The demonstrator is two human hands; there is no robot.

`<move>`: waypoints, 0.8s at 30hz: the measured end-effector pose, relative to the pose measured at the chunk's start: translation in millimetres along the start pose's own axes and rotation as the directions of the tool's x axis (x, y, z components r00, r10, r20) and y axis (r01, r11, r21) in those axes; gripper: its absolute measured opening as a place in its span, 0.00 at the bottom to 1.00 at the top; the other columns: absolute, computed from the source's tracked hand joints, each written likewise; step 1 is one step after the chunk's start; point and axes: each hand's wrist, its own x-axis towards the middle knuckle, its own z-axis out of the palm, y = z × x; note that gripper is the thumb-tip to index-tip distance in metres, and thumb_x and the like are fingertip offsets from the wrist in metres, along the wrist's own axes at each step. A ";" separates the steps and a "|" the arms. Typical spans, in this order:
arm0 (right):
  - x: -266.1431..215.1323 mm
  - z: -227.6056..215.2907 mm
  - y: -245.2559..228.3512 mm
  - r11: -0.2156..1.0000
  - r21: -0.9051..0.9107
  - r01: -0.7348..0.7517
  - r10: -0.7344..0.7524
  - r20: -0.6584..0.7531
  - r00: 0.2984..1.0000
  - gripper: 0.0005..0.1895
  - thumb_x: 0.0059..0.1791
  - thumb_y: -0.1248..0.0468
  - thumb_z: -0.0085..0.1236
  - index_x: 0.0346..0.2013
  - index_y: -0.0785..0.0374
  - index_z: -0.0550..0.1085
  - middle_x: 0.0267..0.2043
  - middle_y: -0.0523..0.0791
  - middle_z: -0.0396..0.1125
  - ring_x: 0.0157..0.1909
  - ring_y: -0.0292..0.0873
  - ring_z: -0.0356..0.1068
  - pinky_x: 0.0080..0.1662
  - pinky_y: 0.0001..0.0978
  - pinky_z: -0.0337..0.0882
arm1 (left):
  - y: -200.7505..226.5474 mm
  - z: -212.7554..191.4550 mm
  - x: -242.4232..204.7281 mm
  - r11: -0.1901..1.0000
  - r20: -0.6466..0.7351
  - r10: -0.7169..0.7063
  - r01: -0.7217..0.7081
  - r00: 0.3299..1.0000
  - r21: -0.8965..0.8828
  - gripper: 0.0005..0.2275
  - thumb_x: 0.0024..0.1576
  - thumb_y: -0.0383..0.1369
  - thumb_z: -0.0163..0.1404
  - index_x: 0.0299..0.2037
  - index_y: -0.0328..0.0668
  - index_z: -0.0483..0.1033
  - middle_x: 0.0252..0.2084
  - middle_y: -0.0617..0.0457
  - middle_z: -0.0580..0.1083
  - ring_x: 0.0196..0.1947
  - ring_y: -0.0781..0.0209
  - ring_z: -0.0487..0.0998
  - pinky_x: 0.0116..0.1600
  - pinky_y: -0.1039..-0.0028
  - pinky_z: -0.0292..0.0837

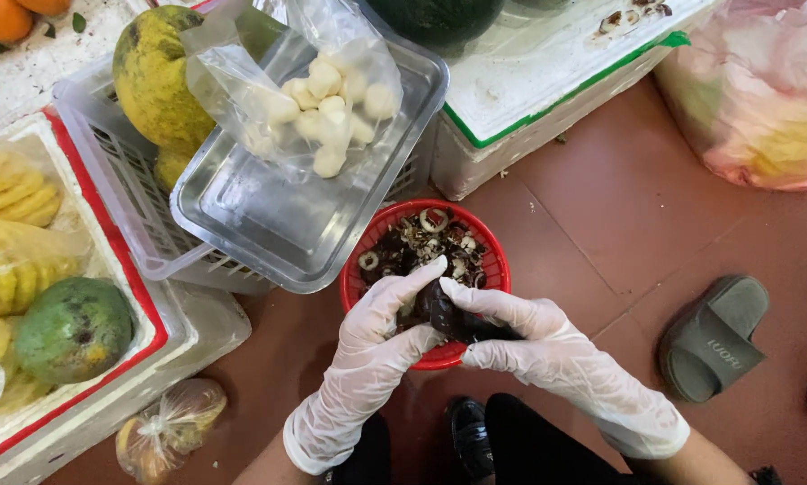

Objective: Peeling the outer skin of a water chestnut using a small knife

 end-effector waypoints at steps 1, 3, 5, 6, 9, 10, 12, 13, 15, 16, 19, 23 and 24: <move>2.2 -2.2 6.7 1.000 0.000 -0.001 0.001 0.000 1.000 0.38 0.40 0.73 0.70 0.65 0.53 0.75 0.67 0.41 0.73 0.68 0.35 0.67 0.67 0.31 0.70 | -2.6 0.4 -0.5 1.000 0.000 -0.001 0.001 1.000 -0.001 0.25 0.56 0.33 0.60 0.66 0.44 0.73 0.59 0.53 0.74 0.63 0.62 0.75 0.72 0.71 0.66; 6.5 -6.7 20.0 0.979 -0.115 0.168 -0.165 0.036 0.986 0.37 0.42 0.69 0.71 0.66 0.55 0.73 0.64 0.41 0.74 0.61 0.33 0.69 0.63 0.30 0.72 | -7.7 1.2 -1.5 1.000 -0.029 0.024 -0.024 0.999 -0.005 0.27 0.54 0.26 0.59 0.66 0.46 0.73 0.56 0.53 0.74 0.58 0.63 0.76 0.69 0.73 0.67; 3.5 -0.2 3.8 0.985 -0.107 0.132 -0.130 0.026 0.991 0.37 0.41 0.67 0.71 0.66 0.55 0.73 0.65 0.42 0.74 0.64 0.34 0.69 0.64 0.30 0.71 | -4.6 4.8 -1.5 1.000 -0.064 0.003 -0.004 0.998 -0.024 0.28 0.51 0.22 0.59 0.65 0.46 0.74 0.54 0.52 0.74 0.57 0.62 0.77 0.66 0.73 0.72; 1.8 3.2 -4.1 0.990 -0.098 0.097 -0.096 0.017 0.995 0.37 0.41 0.65 0.70 0.66 0.55 0.73 0.67 0.43 0.73 0.67 0.35 0.69 0.66 0.30 0.70 | -3.0 6.6 -1.7 0.999 -0.098 -0.019 0.015 0.995 -0.043 0.29 0.49 0.18 0.58 0.63 0.46 0.75 0.53 0.52 0.73 0.56 0.61 0.78 0.64 0.73 0.78; -1.5 9.2 -18.4 0.985 -0.158 -0.062 0.057 -0.039 0.998 0.40 0.41 0.61 0.69 0.69 0.44 0.72 0.53 0.40 0.82 0.25 0.33 0.58 0.23 0.24 0.58 | -12.8 9.5 -2.4 0.993 -0.133 0.074 -0.085 0.988 -0.081 0.28 0.48 0.17 0.58 0.61 0.44 0.75 0.60 0.48 0.72 0.62 0.57 0.77 0.71 0.68 0.72; -1.9 8.9 -18.6 0.985 -0.158 -0.062 0.057 -0.040 0.998 0.40 0.41 0.61 0.69 0.69 0.44 0.72 0.53 0.40 0.82 0.25 0.33 0.58 0.23 0.24 0.58 | -10.8 10.7 -2.1 0.993 -0.132 0.074 -0.085 0.988 -0.081 0.28 0.48 0.17 0.58 0.61 0.44 0.75 0.60 0.48 0.72 0.62 0.57 0.77 0.71 0.68 0.72; -3.2 8.2 -18.8 0.982 -0.189 -0.020 0.013 -0.036 0.999 0.39 0.41 0.55 0.68 0.69 0.44 0.73 0.48 0.38 0.81 0.22 0.35 0.53 0.26 0.24 0.61 | -6.9 13.3 -1.8 0.992 -0.164 0.049 -0.067 0.985 -0.108 0.28 0.46 0.14 0.58 0.59 0.41 0.75 0.61 0.47 0.74 0.63 0.57 0.77 0.69 0.69 0.73; -2.7 9.0 -17.8 0.982 -0.189 -0.020 0.014 -0.036 0.999 0.39 0.41 0.55 0.68 0.69 0.44 0.73 0.48 0.38 0.81 0.22 0.35 0.53 0.26 0.24 0.61 | -12.0 13.2 -1.6 0.992 -0.163 0.049 -0.067 0.985 -0.109 0.28 0.46 0.14 0.58 0.59 0.41 0.75 0.61 0.47 0.74 0.63 0.57 0.77 0.69 0.69 0.73; -1.6 10.7 -16.0 0.999 -0.045 0.004 -0.005 -0.008 1.000 0.41 0.39 0.56 0.68 0.68 0.49 0.72 0.55 0.43 0.79 0.20 0.33 0.53 0.20 0.22 0.58 | -21.8 12.7 -1.0 0.985 -0.147 0.121 -0.136 0.982 -0.103 0.28 0.47 0.15 0.60 0.61 0.39 0.73 0.62 0.46 0.73 0.63 0.56 0.76 0.69 0.69 0.72; -3.8 14.6 -24.5 0.999 -0.046 0.004 -0.004 -0.007 1.000 0.41 0.39 0.56 0.68 0.68 0.49 0.72 0.55 0.43 0.79 0.20 0.33 0.53 0.20 0.22 0.58 | -19.1 12.7 -0.7 0.985 -0.148 0.121 -0.137 0.982 -0.104 0.28 0.47 0.15 0.60 0.61 0.39 0.73 0.62 0.46 0.73 0.63 0.56 0.76 0.69 0.69 0.72; -7.6 20.6 -38.7 0.993 0.010 -0.115 0.115 -0.109 0.987 0.37 0.40 0.63 0.66 0.66 0.50 0.76 0.59 0.43 0.79 0.20 0.34 0.53 0.20 0.22 0.55 | -13.1 12.7 0.6 0.986 -0.149 0.026 -0.050 0.989 -0.159 0.27 0.47 0.16 0.59 0.60 0.41 0.75 0.61 0.46 0.74 0.61 0.56 0.79 0.66 0.68 0.77; 3.9 1.9 0.2 0.949 0.315 -0.011 -0.012 0.071 0.997 0.31 0.46 0.63 0.61 0.65 0.61 0.74 0.10 0.46 0.51 0.11 0.38 0.46 0.21 0.28 0.49 | -15.6 11.8 1.8 0.913 -0.075 -0.125 0.086 0.989 -0.398 0.26 0.49 0.17 0.59 0.61 0.39 0.74 0.63 0.43 0.76 0.59 0.55 0.79 0.61 0.67 0.81; 9.7 -5.5 17.0 0.873 0.488 0.001 -0.073 0.128 0.989 0.24 0.49 0.67 0.59 0.61 0.62 0.74 0.07 0.49 0.49 0.07 0.41 0.44 0.14 0.33 0.49 | -17.6 10.8 2.0 0.879 -0.035 -0.164 0.130 0.986 -0.459 0.27 0.50 0.20 0.59 0.63 0.38 0.73 0.66 0.42 0.75 0.62 0.54 0.77 0.64 0.66 0.79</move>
